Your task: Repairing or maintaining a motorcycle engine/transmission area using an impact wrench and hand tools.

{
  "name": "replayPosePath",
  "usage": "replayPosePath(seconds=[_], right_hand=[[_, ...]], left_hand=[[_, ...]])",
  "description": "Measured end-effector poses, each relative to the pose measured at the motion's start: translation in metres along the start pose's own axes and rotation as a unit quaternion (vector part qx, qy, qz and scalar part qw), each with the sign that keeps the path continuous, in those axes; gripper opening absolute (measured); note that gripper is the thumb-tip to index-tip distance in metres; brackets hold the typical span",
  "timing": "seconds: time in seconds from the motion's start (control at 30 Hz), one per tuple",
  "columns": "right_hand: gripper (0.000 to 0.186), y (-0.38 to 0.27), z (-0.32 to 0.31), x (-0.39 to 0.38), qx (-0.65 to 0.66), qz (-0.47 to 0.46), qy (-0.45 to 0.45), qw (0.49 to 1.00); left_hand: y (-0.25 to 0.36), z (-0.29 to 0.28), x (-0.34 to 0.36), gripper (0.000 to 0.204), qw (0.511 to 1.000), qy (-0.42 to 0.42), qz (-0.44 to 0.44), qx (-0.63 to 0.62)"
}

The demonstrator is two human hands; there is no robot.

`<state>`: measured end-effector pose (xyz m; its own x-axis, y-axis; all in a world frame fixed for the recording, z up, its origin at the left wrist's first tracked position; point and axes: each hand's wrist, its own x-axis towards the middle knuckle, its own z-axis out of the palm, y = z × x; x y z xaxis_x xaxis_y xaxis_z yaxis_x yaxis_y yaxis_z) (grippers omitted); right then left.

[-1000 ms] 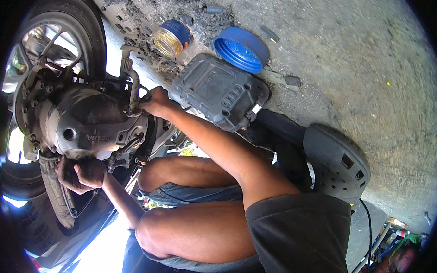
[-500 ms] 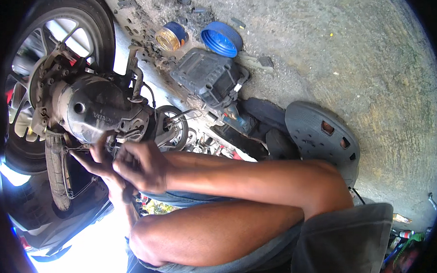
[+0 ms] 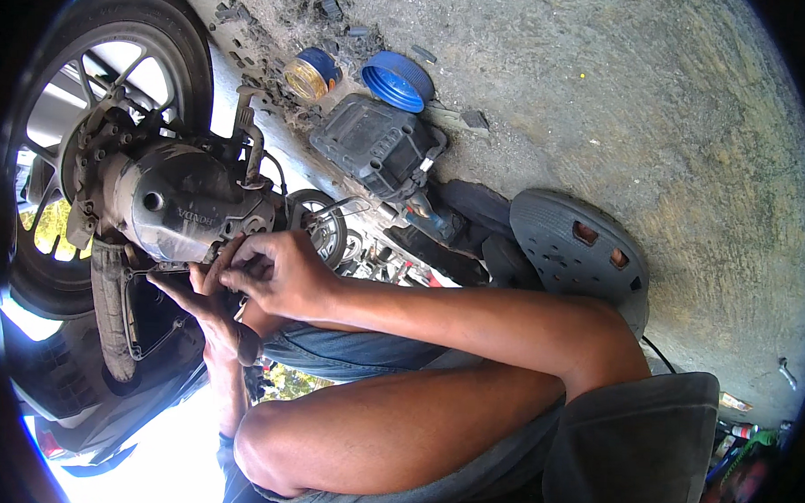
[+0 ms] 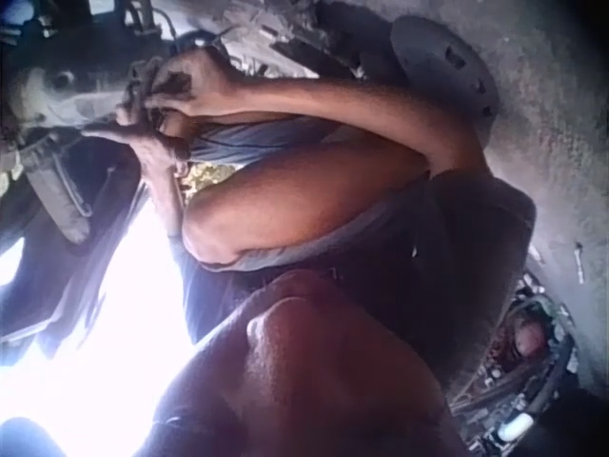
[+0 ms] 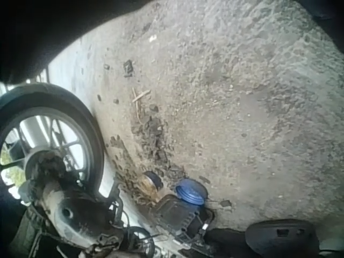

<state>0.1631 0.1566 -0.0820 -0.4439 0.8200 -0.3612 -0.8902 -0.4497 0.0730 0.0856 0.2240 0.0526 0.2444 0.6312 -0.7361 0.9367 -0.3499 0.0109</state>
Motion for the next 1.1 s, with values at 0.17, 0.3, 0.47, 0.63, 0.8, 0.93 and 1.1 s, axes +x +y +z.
replayPosePath(seconds=[0.17, 0.3, 0.47, 0.63, 0.8, 0.93, 1.1], right_hand=[[0.013, 0.016, 0.000, 0.007, 0.056, 0.047, -0.004, 0.997], [0.017, 0.056, -0.023, 0.027, -0.097, 0.105, 0.037, 0.989], [0.017, 0.130, -0.038, 0.094, -0.165, 0.098, 0.217, 0.957], [0.024, 0.152, -0.031, 0.115, -0.153, 0.083, 0.199, 0.964], [0.023, 0.126, -0.030, 0.126, -0.142, 0.067, 0.161, 0.974], [0.022, 0.125, -0.028, 0.128, -0.154, 0.088, 0.163, 0.971], [0.022, 0.159, -0.012, 0.139, -0.097, 0.058, 0.245, 0.963]], left_hand=[[-0.013, -0.001, -0.008, 0.150, 0.997, -0.059, -0.014, -0.038], [-0.037, -0.012, 0.012, 0.115, 0.990, 0.131, 0.059, -0.015], [-0.070, -0.046, 0.072, 0.056, 0.929, 0.199, 0.115, 0.291], [-0.079, -0.050, 0.074, 0.046, 0.919, 0.217, 0.178, 0.276], [-0.085, -0.049, 0.073, 0.043, 0.918, 0.238, 0.184, 0.259], [-0.087, -0.050, 0.071, 0.043, 0.916, 0.252, 0.191, 0.246], [-0.089, -0.050, 0.071, 0.044, 0.909, 0.267, 0.193, 0.255]])
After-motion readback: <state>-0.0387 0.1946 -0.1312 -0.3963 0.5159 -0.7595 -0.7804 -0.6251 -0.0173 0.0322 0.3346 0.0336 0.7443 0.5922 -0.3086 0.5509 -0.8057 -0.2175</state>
